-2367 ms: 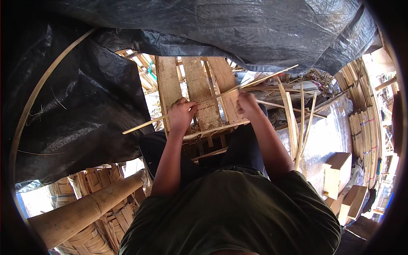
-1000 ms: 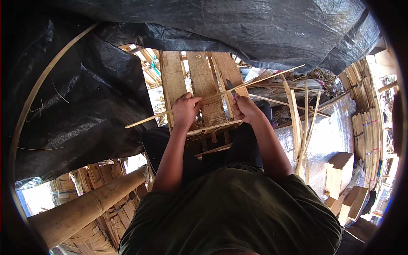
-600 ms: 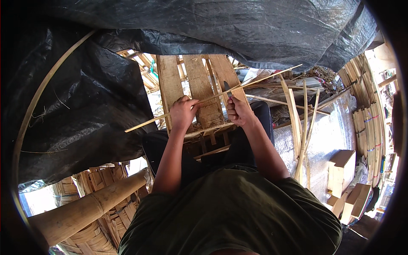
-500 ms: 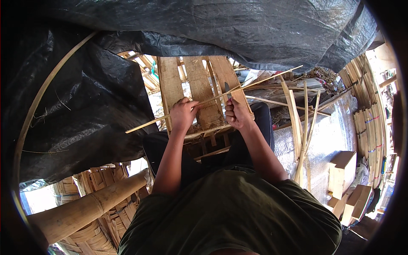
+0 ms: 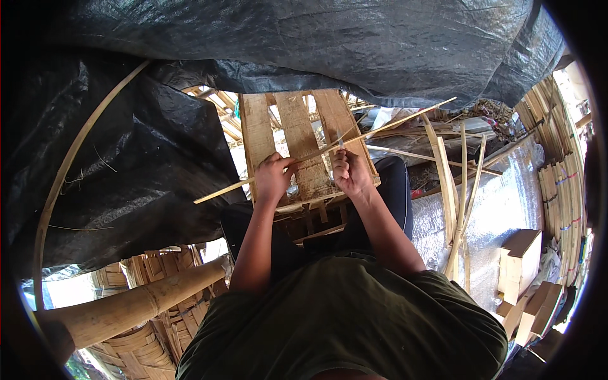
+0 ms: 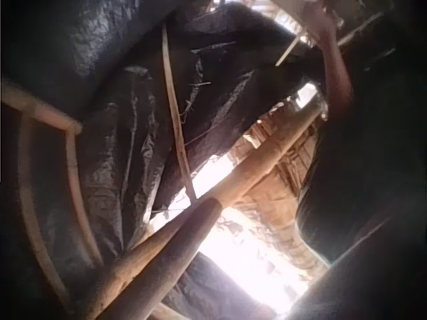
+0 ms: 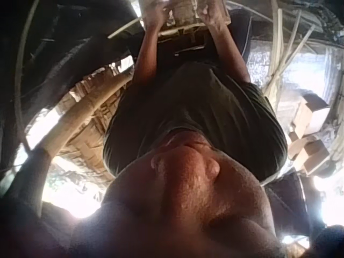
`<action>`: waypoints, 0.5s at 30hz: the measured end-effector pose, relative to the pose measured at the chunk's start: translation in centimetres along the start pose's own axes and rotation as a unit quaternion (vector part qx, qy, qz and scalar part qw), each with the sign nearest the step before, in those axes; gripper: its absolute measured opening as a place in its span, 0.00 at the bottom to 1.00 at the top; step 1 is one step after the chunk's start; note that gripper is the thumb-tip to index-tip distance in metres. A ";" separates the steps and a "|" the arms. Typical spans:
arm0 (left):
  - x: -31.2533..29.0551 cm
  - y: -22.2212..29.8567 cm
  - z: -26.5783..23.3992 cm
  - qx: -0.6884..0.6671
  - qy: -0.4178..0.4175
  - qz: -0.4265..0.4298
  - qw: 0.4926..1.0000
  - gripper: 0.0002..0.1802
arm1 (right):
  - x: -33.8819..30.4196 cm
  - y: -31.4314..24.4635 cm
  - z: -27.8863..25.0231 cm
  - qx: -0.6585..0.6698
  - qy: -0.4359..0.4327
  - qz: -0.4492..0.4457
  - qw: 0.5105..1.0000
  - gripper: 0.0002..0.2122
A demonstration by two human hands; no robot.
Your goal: Using a small knife to scrape and refine bamboo strips on a wooden pallet base.
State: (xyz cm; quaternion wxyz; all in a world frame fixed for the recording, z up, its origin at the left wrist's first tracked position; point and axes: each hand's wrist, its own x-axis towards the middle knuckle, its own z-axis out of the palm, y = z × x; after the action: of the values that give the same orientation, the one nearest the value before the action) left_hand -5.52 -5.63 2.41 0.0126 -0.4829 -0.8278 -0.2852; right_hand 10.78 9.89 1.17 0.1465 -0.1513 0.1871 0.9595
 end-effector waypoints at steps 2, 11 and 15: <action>0.0 -0.1 0.1 0.007 0.001 0.004 1.000 0.11 | -0.8 0.1 0.5 -0.139 0.057 -0.037 0.988 0.12; -0.4 -0.8 -2.8 -0.036 0.006 0.044 0.998 0.16 | -3.1 -0.6 2.7 -0.413 0.191 -0.149 0.878 0.13; -2.2 -3.0 -5.0 -0.012 -0.012 -0.028 0.999 0.16 | -4.0 -2.2 2.8 -0.416 0.199 -0.140 0.876 0.12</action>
State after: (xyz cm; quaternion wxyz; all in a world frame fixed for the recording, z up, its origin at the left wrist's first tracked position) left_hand -8.00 -10.90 4.53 -0.0114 -0.4628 -0.8379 -0.2893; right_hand 14.55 12.05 4.35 0.1629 -0.4105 -0.2275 0.8679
